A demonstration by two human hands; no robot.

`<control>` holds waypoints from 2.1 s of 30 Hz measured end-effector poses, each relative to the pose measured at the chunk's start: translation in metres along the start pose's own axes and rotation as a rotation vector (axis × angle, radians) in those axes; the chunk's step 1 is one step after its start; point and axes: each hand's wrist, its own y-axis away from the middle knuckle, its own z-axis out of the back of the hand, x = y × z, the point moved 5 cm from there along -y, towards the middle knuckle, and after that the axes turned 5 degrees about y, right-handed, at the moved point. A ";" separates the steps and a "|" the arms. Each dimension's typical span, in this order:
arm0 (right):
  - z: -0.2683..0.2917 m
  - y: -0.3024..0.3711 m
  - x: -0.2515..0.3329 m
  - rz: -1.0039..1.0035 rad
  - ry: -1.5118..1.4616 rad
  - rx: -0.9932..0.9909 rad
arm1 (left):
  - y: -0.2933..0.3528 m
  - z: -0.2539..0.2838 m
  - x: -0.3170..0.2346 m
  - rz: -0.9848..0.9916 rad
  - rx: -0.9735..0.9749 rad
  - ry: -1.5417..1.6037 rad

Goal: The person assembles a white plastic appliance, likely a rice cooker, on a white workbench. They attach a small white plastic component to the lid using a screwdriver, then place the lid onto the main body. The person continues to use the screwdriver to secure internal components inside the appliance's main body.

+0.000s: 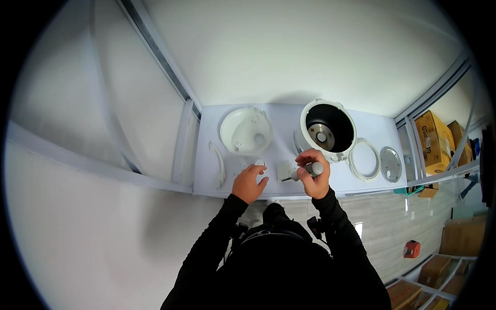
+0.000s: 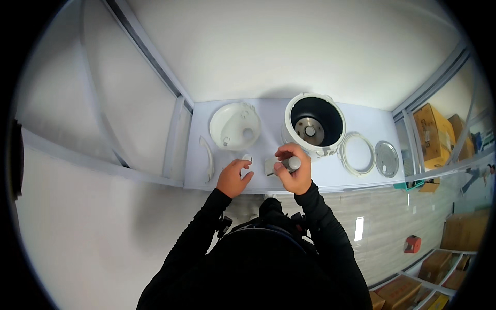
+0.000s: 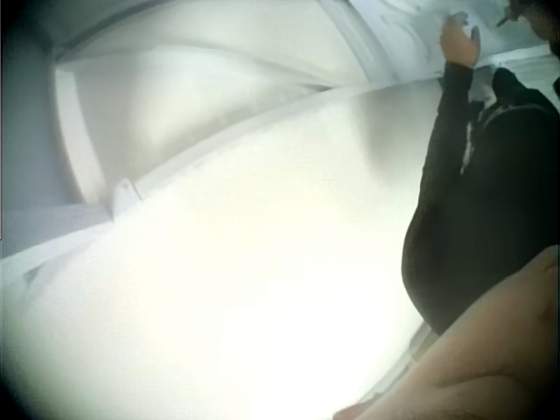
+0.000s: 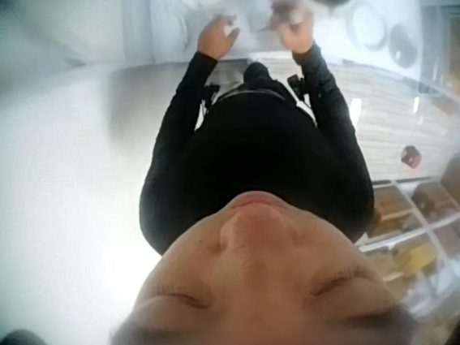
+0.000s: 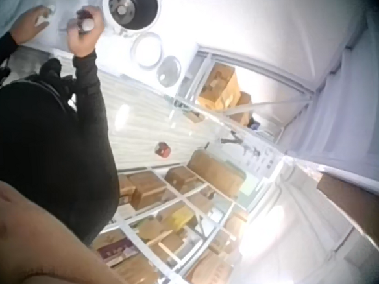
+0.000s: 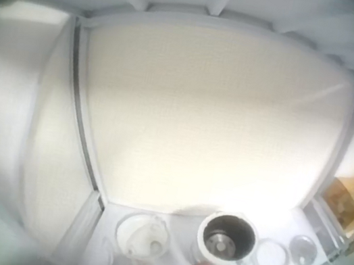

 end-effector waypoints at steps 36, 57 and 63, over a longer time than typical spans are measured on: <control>0.145 0.065 0.024 -0.101 0.192 0.005 | -0.021 -0.083 0.002 0.132 -0.339 -0.011; 0.011 -0.012 0.026 -0.061 0.127 0.140 | -0.081 0.040 0.147 0.496 -0.225 -0.163; -0.005 0.002 0.019 -0.123 0.203 0.057 | -0.095 0.035 0.143 0.500 -0.161 -0.176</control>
